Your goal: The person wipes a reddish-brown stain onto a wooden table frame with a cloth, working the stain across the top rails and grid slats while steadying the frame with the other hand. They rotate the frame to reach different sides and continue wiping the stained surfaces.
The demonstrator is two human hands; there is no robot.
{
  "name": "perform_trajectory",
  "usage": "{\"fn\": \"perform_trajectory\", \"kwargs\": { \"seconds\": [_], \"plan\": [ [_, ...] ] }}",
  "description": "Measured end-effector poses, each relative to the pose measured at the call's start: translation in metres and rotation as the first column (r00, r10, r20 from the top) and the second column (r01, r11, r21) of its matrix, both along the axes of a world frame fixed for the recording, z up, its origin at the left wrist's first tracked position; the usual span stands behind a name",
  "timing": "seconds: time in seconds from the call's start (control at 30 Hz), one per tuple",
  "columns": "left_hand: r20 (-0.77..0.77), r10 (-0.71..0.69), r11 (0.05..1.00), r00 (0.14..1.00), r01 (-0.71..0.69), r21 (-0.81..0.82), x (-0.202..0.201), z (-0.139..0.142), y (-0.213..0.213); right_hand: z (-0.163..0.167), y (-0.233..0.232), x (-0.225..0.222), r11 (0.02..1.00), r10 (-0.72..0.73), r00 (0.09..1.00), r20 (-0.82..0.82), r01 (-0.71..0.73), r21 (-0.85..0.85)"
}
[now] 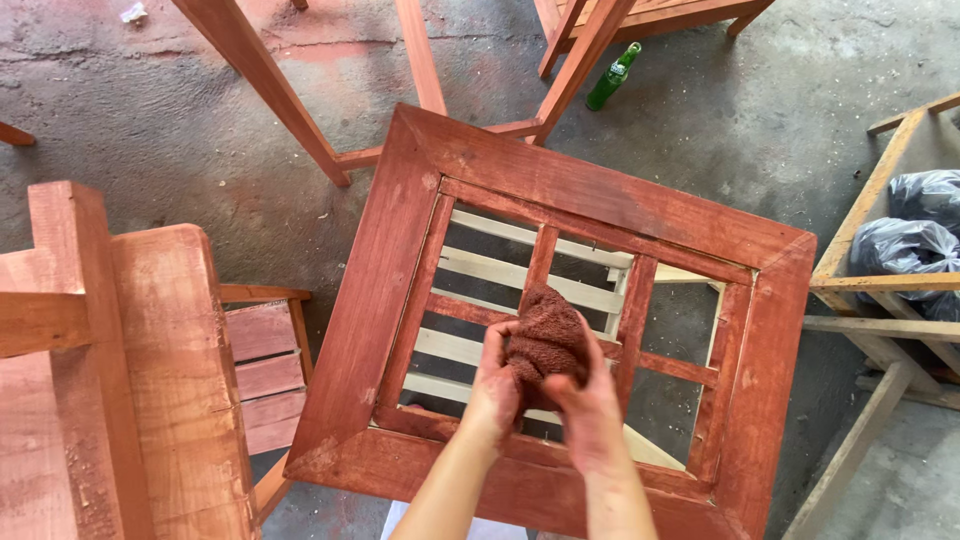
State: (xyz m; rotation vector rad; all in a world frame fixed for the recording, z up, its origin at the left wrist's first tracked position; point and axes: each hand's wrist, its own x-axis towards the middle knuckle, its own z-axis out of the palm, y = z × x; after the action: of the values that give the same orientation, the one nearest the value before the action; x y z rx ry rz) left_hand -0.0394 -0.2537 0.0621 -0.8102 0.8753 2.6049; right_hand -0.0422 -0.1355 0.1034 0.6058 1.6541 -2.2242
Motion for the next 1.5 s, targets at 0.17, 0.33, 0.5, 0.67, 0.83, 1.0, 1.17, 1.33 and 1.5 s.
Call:
{"fn": "perform_trajectory", "kwargs": {
  "seconds": [0.17, 0.33, 0.5, 0.67, 0.83, 1.0, 1.17, 1.33, 1.5],
  "plan": [
    [-0.135, -0.011, 0.808, 0.991, -0.070, -0.585, 0.006, -0.008, -0.068, -0.011, -0.076, -0.012, 0.997, -0.081, 0.996, 0.033, 0.082, -0.014],
    [-0.030, 0.031, 0.351, 0.999, -0.039, -0.935, 0.007, 0.012, -0.101, -0.009, -0.118, -0.022, 0.964, -0.245, 0.968, -0.050, 0.249, 0.092],
    [0.412, 0.081, 0.939, 0.907, 0.070, -0.338, -0.003, 0.037, -0.093, -0.015, -0.125, -0.013, 0.974, -0.189, 0.980, -0.064, 0.195, 0.111],
    [0.236, 0.222, 0.897, 0.946, -0.103, -0.429, -0.004, 0.034, -0.093, -0.019, -0.097, -0.001, 0.998, 0.051, 0.998, -0.044, -0.053, -0.043],
    [0.098, 0.180, 0.896, 0.979, -0.122, -0.428, 0.007, 0.018, -0.089, -0.015, -0.085, -0.012, 0.956, 0.171, 0.978, 0.120, -0.136, -0.260],
    [0.197, -0.095, 0.215, 0.976, 0.214, -0.953, 0.004, 0.019, -0.119, -0.003, -0.106, -0.012, 0.981, 0.196, 0.979, 0.064, -0.195, -0.018],
    [0.139, 0.131, 0.048, 0.982, 0.134, -0.990, -0.001, 0.022, -0.149, -0.004, -0.119, -0.049, 0.762, 0.257, 0.945, -0.203, -0.069, 0.644],
    [0.132, 0.106, 0.043, 0.986, 0.128, -0.991, 0.007, 0.013, -0.136, -0.035, -0.156, -0.074, 0.294, 0.727, 0.640, -0.248, 0.036, 0.955],
    [0.150, 0.046, 0.027, 0.988, 0.149, -0.989, 0.004, 0.016, -0.111, -0.052, -0.111, -0.062, 0.210, 0.746, 0.647, -0.160, 0.000, 0.978]
  ]
}}
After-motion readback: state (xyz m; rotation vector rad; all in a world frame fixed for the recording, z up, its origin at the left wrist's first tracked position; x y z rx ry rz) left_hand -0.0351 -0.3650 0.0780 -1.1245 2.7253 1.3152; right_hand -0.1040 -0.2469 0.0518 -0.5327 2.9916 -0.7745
